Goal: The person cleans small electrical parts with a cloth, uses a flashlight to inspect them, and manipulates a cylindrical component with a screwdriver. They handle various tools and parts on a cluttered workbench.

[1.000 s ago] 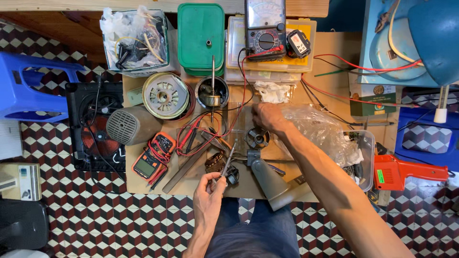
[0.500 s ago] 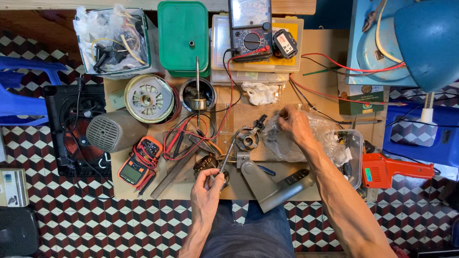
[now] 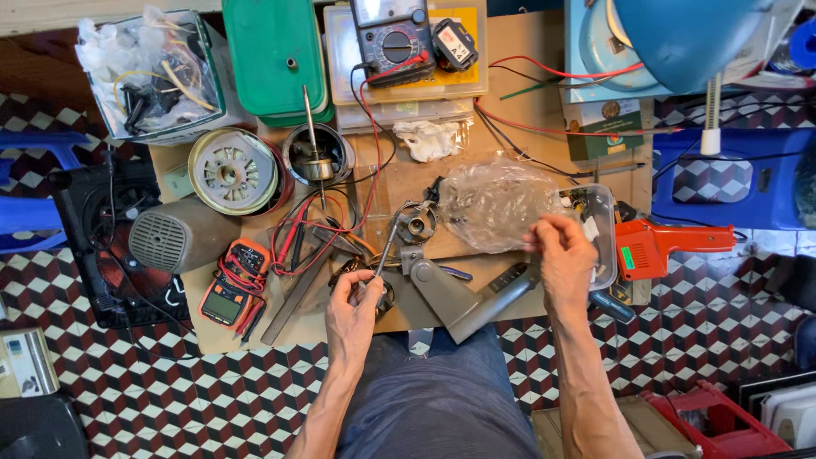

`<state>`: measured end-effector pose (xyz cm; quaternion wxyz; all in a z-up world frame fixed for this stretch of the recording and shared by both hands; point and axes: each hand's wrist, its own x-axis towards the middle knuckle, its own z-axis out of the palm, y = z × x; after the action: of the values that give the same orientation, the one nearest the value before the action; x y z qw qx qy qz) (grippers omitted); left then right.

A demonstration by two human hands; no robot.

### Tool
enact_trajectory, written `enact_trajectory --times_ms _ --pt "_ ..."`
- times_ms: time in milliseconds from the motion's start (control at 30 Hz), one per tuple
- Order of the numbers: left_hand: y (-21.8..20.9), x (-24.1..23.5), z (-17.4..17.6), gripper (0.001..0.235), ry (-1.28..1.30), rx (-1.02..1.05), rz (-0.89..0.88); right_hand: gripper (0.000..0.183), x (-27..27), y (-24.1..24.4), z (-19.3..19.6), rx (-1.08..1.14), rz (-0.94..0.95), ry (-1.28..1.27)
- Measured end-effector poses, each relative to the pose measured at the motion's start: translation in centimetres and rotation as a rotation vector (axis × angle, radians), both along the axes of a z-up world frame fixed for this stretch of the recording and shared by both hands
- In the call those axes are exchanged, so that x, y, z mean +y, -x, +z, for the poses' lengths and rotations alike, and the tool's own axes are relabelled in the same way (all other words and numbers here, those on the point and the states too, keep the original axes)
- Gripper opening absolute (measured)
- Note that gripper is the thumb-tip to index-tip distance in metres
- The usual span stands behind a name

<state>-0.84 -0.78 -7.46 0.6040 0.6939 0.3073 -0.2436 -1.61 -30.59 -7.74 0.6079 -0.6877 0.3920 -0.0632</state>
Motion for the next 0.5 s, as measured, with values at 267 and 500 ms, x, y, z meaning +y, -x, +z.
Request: enact_trajectory --times_ms 267,500 --pt "0.4 -0.3 -0.4 0.025 -0.002 0.000 -0.069 0.022 1.9 0.5 -3.1 0.030 0.027 0.042" --pt "0.7 0.4 -0.2 0.025 0.004 -0.017 -0.106 0.018 -1.7 0.0 -4.9 -0.191 -0.245 0.059"
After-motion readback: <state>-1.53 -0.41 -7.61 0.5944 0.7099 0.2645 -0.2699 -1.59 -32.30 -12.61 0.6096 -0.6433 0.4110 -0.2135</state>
